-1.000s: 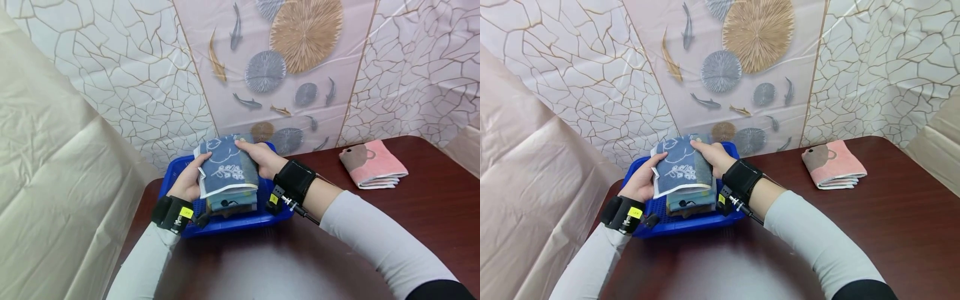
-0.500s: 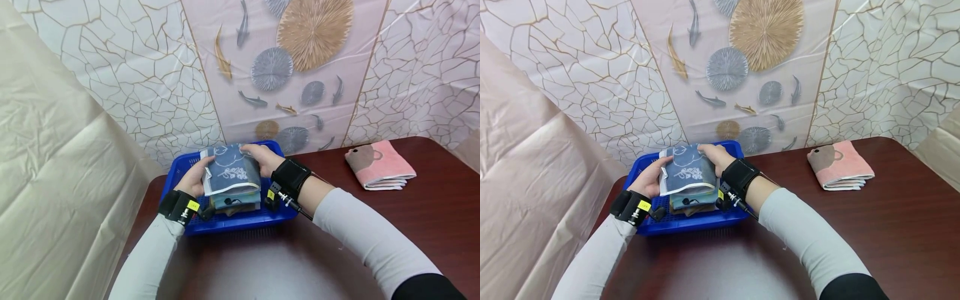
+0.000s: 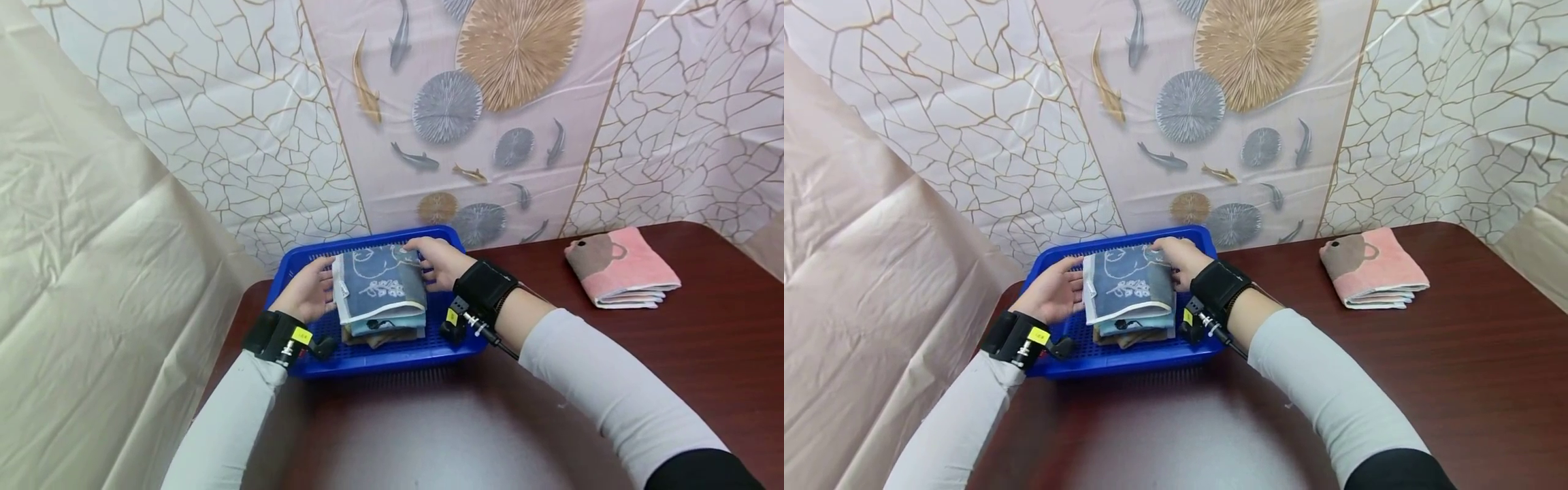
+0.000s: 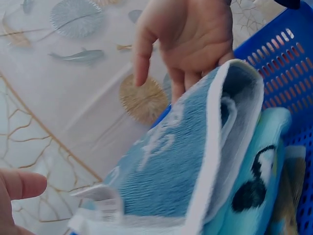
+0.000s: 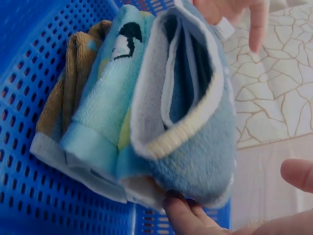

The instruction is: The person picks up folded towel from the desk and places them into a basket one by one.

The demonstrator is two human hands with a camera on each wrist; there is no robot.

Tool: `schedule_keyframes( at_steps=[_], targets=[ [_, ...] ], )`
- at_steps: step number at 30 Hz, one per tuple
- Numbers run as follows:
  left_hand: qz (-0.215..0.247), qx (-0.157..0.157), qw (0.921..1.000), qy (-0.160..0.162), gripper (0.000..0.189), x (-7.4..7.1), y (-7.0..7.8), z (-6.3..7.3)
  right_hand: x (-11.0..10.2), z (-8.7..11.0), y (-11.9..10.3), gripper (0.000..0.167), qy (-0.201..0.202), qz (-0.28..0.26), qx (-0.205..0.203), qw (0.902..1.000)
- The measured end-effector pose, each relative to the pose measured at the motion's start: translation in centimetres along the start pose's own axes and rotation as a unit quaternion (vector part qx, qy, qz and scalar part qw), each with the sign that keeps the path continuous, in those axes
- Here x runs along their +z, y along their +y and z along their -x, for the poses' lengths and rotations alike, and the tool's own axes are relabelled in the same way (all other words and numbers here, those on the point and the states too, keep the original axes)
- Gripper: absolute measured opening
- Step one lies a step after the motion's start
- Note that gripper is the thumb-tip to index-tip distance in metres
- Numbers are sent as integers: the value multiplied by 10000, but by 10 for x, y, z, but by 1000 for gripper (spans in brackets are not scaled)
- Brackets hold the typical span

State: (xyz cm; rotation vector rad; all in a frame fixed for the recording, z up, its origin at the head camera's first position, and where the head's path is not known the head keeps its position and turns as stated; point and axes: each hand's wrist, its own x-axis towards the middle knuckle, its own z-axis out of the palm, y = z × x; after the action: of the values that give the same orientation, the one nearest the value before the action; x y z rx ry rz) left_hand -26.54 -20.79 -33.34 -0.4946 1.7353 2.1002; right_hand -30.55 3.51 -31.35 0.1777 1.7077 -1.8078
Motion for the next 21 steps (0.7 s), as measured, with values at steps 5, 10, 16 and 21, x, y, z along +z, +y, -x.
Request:
schedule_keyframes(
  at_steps=[5, 10, 16, 21],
  targets=[
    [-264, 151, 9992, 267, 73, -12, 9, 18, -12, 7, -8, 72, 71, 101, -61, 9999],
    [-810, 320, 9961, 140, 73, -23, 17, 41, -30, 19, -20, 71, 11, 263, -221, 9994],
    [-1325, 725, 9885, -104, 67, -33, 20, 63, -53, 31, -28, 71, -218, 424, -355, 9982],
    [-1880, 973, 9773, 118, 61, -39, 11, 83, -76, 36, -24, 63, -409, 651, -364, 9964]
  ],
)
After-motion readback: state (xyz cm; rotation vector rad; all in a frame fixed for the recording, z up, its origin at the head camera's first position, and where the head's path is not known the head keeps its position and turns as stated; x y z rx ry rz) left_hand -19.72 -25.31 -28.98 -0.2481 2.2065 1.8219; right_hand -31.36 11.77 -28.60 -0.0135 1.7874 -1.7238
